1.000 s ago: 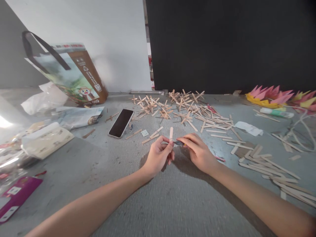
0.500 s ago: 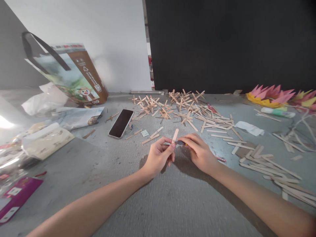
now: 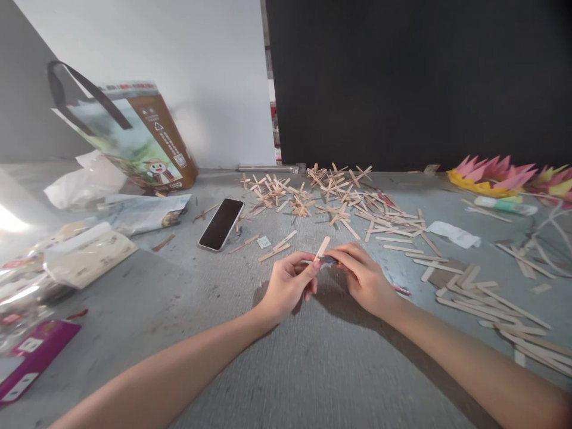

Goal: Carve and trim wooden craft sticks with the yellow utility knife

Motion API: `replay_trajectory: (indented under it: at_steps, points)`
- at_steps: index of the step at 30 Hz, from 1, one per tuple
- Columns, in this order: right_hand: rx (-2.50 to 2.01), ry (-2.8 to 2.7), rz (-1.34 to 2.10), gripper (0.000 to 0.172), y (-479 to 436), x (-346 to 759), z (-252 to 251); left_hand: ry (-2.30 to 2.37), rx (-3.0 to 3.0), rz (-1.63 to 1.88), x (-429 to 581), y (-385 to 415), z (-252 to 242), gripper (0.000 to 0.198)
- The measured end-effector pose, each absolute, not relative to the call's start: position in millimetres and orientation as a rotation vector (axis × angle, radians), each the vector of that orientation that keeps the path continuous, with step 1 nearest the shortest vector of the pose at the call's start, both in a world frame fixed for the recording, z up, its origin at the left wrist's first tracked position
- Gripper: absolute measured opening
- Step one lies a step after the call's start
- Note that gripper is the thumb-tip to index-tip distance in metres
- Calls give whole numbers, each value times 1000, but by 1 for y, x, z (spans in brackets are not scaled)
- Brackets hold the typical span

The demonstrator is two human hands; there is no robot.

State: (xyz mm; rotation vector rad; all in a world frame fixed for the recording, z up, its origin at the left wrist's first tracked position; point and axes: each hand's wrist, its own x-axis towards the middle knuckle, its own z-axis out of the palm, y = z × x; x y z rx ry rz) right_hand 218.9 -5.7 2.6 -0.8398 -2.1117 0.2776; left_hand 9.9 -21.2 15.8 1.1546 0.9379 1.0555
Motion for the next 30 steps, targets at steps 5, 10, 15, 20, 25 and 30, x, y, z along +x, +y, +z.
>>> replay_trajectory:
  at_steps: [5, 10, 15, 20, 25, 30]
  points:
    - [-834, -2118, 296, 46, -6, 218, 4, 943, 1139, 1054, 10, -21, 16, 41]
    - [-815, -2118, 305, 47, -5, 219, 3, 910, 1143, 1059, 10, -21, 18, 41]
    - [-776, -2114, 303, 51, -5, 220, 1, 869, 1194, 1042, 9, -21, 21, 41]
    - [-761, -2108, 295, 56, -5, 219, 2, 848, 1207, 1016, 9, -20, 18, 41]
    - [-757, -2112, 292, 59, -4, 219, 0, 801, 1184, 1015, 12, -19, 12, 42]
    - [-780, -2134, 266, 59, -3, 220, -1, 798, 1298, 1027, 10, -20, 10, 33]
